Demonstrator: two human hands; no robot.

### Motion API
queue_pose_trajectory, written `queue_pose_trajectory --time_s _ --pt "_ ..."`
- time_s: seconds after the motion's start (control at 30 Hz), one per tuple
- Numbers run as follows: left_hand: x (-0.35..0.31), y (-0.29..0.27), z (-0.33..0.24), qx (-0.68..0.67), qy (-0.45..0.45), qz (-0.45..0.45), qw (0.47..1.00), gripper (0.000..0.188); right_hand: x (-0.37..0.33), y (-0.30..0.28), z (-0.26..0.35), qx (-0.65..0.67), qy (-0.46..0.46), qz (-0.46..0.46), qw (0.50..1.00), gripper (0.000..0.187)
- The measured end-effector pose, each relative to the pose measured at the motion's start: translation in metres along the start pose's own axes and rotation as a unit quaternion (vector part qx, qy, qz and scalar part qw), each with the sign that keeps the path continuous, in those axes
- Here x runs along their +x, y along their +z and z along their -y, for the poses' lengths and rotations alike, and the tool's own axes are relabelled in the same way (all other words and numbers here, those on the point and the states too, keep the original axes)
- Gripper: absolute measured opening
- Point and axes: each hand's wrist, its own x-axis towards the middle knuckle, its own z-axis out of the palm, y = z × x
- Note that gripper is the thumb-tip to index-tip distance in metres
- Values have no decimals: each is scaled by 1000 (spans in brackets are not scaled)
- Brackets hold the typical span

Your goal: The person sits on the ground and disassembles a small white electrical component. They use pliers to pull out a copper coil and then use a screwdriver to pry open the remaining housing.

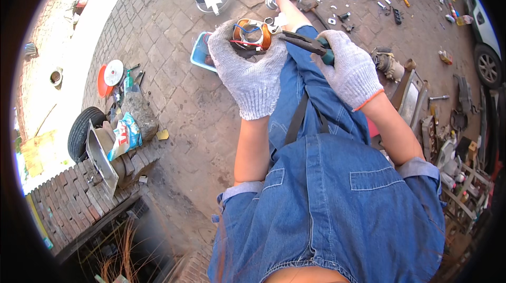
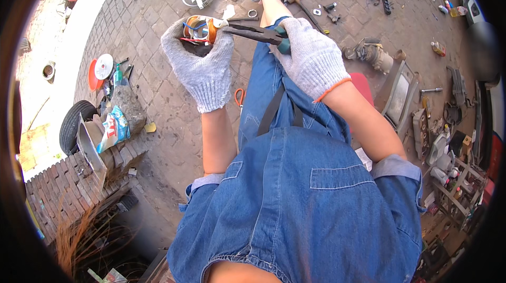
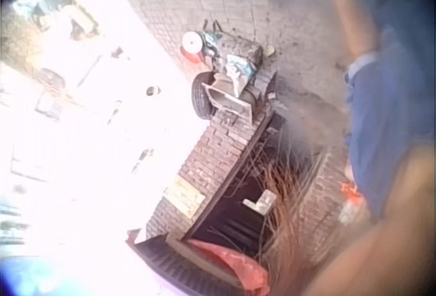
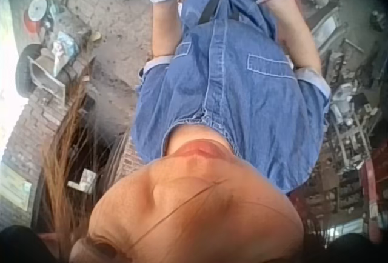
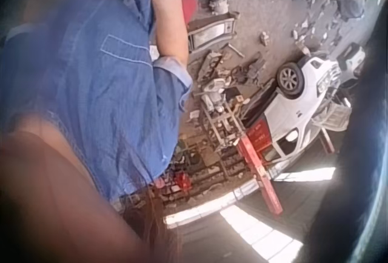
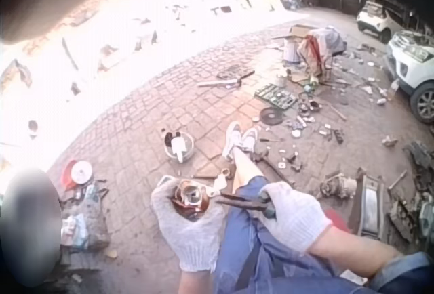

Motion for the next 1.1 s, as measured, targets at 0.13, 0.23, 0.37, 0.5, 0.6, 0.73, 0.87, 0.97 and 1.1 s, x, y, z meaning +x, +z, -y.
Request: queue_pose_trajectory --time_s 0.13,0.23,0.37,0.5,0.6,0.73,0.87,0.97,1.1 --pt "-1 -1 -1 104 47 29 993 54 3 -4 1 -26 -18 0 1000 36" --pt "-1 -2 -6 114 38 27 992 53 4 -5 -2 -71 -23 -6 997 38" --pt "0 -2 -5 140 53 24 988 50 3 -5 -4 -96 -21 -22 995 40" --pt "0 2 -5 137 23 11 990 55 4 -3 -2 -156 -7 -32 987 39" --pt "2 2 -6 164 25 -1 986 52 8 -1 -6 -177 -68 -73 979 38" --pt "4 2 -4 185 46 -13 982 50 10 -2 -4 -183 -85 -71 977 43" --pt "5 -3 -6 177 45 8 983 49 11 3 -11 -81 -80 -52 992 37" --pt "7 -5 -12 135 -14 45 990 49 5 -1 0 46 -1 75 996 29" --pt "10 -12 -27 -57 -185 119 974 52 -9 -8 7 262 23 217 940 25"
